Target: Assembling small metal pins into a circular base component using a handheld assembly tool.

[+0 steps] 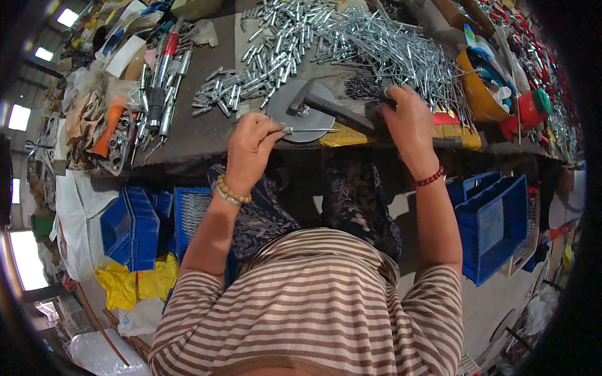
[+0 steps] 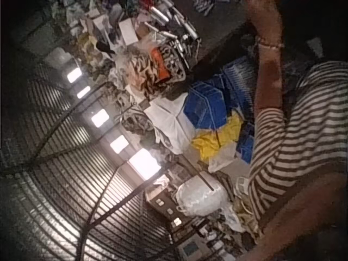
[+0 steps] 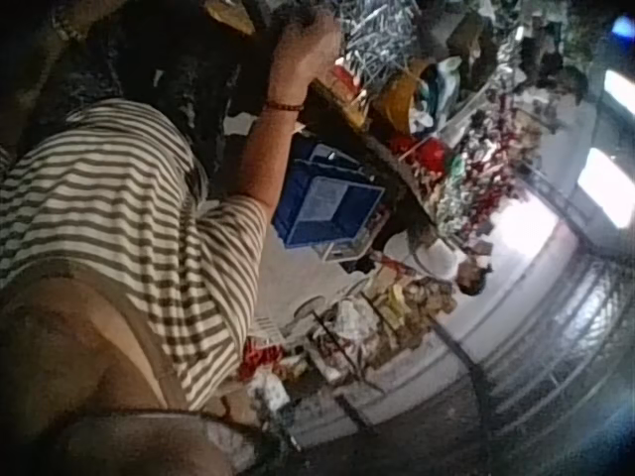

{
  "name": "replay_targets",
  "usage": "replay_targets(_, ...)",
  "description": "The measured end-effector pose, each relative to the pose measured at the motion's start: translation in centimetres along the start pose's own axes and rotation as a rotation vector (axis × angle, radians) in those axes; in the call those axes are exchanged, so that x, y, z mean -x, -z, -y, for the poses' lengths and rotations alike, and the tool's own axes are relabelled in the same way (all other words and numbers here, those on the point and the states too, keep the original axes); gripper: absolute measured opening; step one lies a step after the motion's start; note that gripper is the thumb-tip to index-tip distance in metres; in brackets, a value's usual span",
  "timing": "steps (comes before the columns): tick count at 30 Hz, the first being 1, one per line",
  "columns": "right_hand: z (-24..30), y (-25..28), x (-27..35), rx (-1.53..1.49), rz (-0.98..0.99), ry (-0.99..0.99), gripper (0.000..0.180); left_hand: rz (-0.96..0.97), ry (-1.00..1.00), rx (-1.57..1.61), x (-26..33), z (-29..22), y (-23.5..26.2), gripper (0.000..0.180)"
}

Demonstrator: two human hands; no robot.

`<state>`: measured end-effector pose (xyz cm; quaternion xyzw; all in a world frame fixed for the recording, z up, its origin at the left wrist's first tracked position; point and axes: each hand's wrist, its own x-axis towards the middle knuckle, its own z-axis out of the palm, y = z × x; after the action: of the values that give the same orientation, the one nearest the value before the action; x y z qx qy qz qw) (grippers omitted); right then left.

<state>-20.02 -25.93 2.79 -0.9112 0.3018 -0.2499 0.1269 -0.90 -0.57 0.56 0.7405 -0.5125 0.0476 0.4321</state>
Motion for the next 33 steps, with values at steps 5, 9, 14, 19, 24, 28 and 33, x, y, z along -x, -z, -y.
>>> replay_targets(5, -0.9, 0.2, -0.1, -0.072, 0.036, -0.024, 0.023, 0.008, 0.011, 0.006, 0.1, -0.1, 0.1, 0.013)
replay_targets(9, -1.0, -0.8, -0.3, -0.06, 0.071, 0.055, 0.023, 0.008, 0.006, 0.002, 0.2, -0.1, 0.2, 0.013)
replay_targets(14, -1.3, -2.1, -0.9, 0.041, 0.032, 0.11, 0.024, 0.002, 0.011, -0.012, 0.3, 0.3, 0.1, 0.011)
replay_targets(19, -2.0, -1.8, -1.3, 0.068, -0.015, 0.268, 0.023, -0.022, -0.014, -0.017, 0.2, 0.3, -0.2, 0.01)
replay_targets(24, 1.8, -0.6, -1.2, -0.097, -0.072, 0.203, 0.028, -0.036, -0.022, -0.032, 0.4, 0.4, -0.1, 0.011)
replay_targets(28, 8.2, -1.6, -1.0, -0.353, 0.073, 0.362, 0.03, -0.049, -0.02, -0.039, 0.5, 0.3, 0.0, 0.01)
replay_targets(33, 12.5, -4.1, -0.5, -0.357, 0.19, 0.479, 0.036, -0.055, -0.033, -0.077, 0.6, 0.7, -0.3, 0.013)
